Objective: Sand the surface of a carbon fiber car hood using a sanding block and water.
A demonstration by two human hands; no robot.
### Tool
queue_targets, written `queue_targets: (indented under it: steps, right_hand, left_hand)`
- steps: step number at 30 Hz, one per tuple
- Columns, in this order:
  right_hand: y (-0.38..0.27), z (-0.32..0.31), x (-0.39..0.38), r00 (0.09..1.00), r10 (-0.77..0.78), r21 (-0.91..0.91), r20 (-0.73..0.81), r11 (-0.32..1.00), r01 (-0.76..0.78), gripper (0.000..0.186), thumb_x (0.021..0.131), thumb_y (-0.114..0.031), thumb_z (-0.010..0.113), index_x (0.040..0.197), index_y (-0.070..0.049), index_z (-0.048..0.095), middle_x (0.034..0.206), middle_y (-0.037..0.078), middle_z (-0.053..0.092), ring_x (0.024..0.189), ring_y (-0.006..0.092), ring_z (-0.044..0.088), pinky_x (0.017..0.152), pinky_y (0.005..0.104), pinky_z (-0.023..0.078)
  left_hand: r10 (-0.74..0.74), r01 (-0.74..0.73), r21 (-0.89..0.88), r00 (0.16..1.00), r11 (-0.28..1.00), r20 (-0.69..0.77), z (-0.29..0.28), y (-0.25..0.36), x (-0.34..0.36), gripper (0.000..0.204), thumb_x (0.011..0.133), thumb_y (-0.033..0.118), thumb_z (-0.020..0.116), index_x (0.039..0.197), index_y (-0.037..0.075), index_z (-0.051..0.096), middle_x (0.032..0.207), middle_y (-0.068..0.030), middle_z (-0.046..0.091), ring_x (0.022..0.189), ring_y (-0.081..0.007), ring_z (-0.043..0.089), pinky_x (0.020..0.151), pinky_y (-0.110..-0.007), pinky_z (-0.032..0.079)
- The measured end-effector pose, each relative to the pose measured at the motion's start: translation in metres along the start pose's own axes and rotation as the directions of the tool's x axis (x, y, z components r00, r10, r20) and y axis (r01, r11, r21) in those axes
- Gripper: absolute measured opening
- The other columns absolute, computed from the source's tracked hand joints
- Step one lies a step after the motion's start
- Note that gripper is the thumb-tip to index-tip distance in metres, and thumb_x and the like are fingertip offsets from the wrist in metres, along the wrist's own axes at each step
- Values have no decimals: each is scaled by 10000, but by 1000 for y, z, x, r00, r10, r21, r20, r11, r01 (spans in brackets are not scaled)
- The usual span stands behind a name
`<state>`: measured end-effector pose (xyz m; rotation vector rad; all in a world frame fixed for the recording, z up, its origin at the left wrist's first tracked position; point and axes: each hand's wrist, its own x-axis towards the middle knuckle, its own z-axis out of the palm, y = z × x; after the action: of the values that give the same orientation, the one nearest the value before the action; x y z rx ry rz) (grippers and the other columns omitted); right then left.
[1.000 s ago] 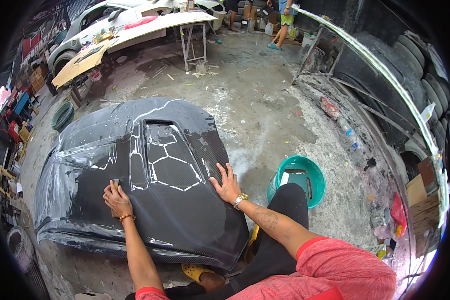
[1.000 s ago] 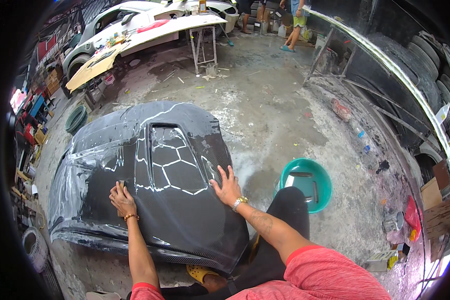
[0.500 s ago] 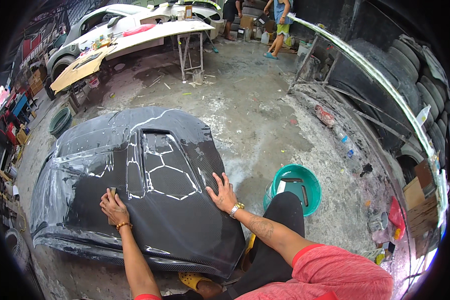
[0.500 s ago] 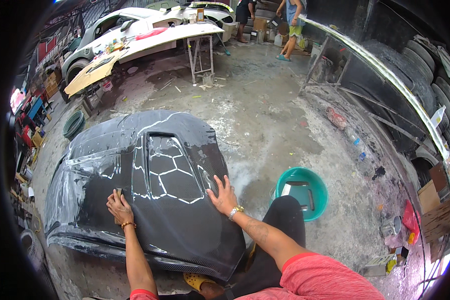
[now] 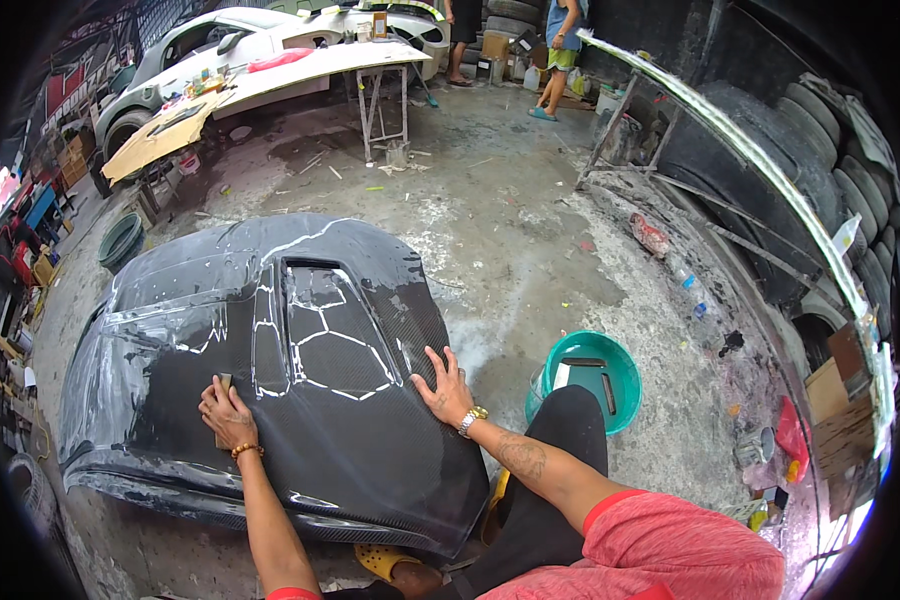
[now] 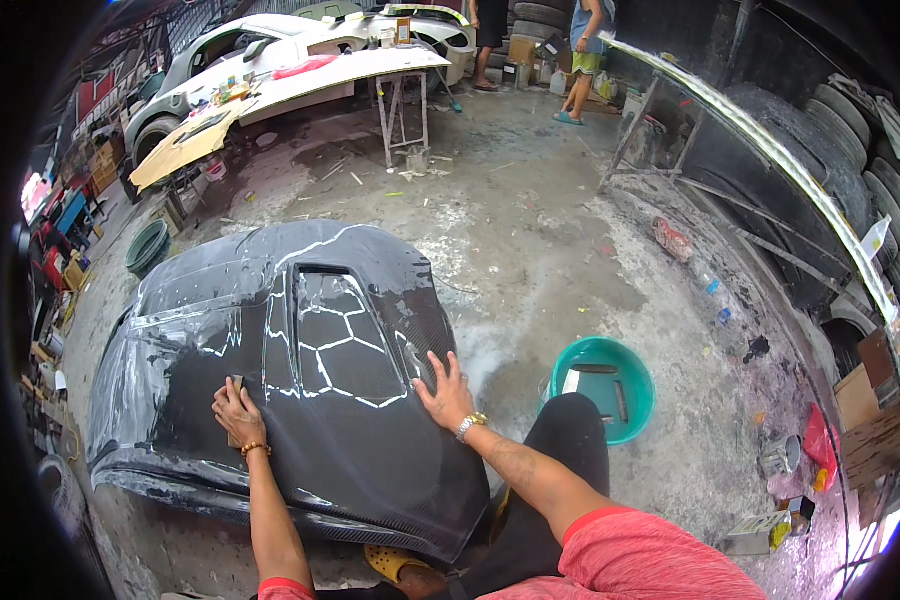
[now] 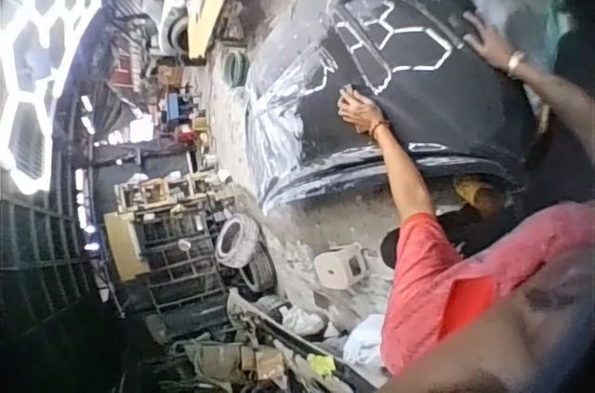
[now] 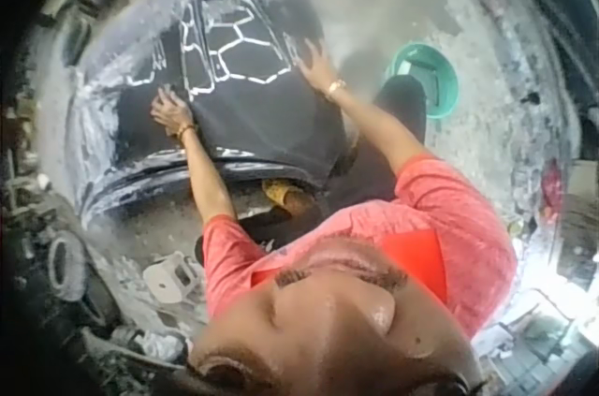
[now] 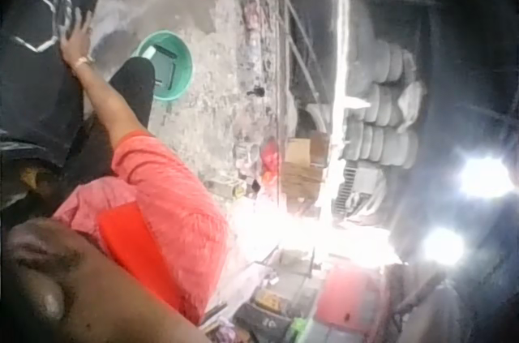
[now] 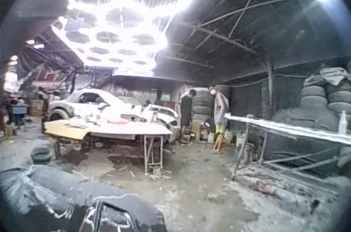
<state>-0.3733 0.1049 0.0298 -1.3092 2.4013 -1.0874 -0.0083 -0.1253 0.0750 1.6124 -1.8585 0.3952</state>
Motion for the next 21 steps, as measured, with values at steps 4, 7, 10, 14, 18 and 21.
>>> queue_targets:
  steps: [4, 7, 10, 14, 18, 21]
  right_hand:
    - [2, -1, 0, 1000, 6, 0, 2, 1000, -6, 762, 967, -561, 622, 1599, -277, 305, 1641, 275, 238, 1324, 581, 454, 1069, 612, 451]
    - [1, 0, -1, 1000, 3, -2, 2, 1000, -3, 762, 967, -568, 618, 1599, -280, 306, 1645, 268, 234, 1329, 575, 453, 1068, 611, 452]
    - [2, -1, -1, 1000, 18, -6, 19, 1000, -18, 764, 967, -576, 613, 1600, -278, 306, 1650, 258, 231, 1337, 566, 452, 1072, 607, 451]
    - [2, -1, -2, 999, -10, -54, -33, 998, 8, 751, 959, -556, 629, 1584, -243, 354, 1625, 274, 276, 1274, 543, 504, 1030, 567, 492]
    - [2, -3, -1, 999, -22, -44, -42, 999, 20, 745, 960, -548, 633, 1580, -239, 359, 1624, 279, 272, 1266, 546, 505, 1033, 563, 491]
    - [-3, -4, -1, 999, -18, -49, -35, 999, 16, 743, 959, -541, 640, 1578, -238, 363, 1621, 282, 275, 1262, 544, 507, 1032, 562, 491]
  left_hand:
    - [-1, 1, -3, 1000, 1000, -4, 2, 1, -1, 442, 1017, 274, 598, 1429, 113, 587, 1279, -94, 578, 1162, -323, 538, 994, -471, 445]
    - [13, -13, -1, 1000, 1000, -21, -2, -1, -1, 434, 1022, 282, 593, 1420, 110, 594, 1277, -93, 579, 1146, -334, 544, 978, -473, 455]
    - [7, -7, 10, 1000, 1000, -14, -2, 1, -1, 432, 1022, 286, 594, 1416, 109, 599, 1275, -89, 580, 1142, -332, 545, 977, -470, 459]
    - [17, -17, 10, 999, 1000, -31, -2, 1, -1, 430, 1023, 289, 594, 1411, 105, 604, 1273, -85, 581, 1136, -330, 547, 971, -468, 461]
    - [21, -21, 7, 999, 1000, -31, -1, 2, 0, 432, 1021, 287, 596, 1414, 108, 601, 1275, -86, 582, 1147, -328, 544, 972, -471, 456]
    - [10, -10, 6, 1000, 1000, -22, -3, -1, 1, 433, 1018, 288, 597, 1415, 114, 600, 1281, -89, 582, 1159, -328, 539, 978, -474, 450]
